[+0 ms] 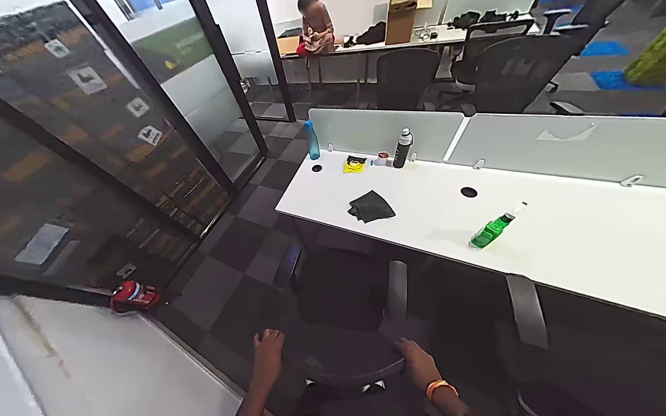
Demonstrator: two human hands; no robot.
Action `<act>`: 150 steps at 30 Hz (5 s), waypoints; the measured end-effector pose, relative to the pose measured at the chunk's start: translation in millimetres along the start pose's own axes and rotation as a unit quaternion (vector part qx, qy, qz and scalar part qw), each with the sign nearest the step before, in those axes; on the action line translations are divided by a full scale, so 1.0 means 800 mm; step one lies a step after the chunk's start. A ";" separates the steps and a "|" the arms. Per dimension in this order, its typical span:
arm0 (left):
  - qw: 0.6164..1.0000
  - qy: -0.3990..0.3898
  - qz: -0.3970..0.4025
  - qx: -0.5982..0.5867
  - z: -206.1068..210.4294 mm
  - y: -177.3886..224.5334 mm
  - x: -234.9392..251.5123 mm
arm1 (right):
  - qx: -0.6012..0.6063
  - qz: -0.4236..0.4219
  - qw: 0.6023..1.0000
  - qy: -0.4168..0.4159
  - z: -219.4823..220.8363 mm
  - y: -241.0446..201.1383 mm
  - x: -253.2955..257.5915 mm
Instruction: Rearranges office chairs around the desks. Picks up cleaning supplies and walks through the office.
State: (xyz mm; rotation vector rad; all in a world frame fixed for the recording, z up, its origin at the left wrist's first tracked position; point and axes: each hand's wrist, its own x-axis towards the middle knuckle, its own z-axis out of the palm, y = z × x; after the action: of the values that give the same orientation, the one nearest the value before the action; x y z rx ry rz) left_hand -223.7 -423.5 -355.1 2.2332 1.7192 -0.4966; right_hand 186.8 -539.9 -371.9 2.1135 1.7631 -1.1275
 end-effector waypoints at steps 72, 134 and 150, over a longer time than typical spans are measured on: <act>0.981 -0.002 -0.147 0.127 -0.179 0.075 0.371 | 0.292 0.139 0.946 0.015 -0.110 0.260 0.158; 0.876 0.319 0.151 -0.328 -0.202 0.233 0.314 | 0.301 0.233 0.768 0.515 -0.050 0.225 -0.001; 0.736 0.358 -0.131 -0.559 -0.191 -0.043 0.141 | 0.337 -0.153 0.856 0.361 -0.023 -0.035 0.035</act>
State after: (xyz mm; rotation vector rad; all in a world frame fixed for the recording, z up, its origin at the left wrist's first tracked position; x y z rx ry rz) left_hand -215.5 -252.4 -266.4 1.2595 1.8202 1.2345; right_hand 170.3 -500.0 -367.6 3.0632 2.3277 -1.2604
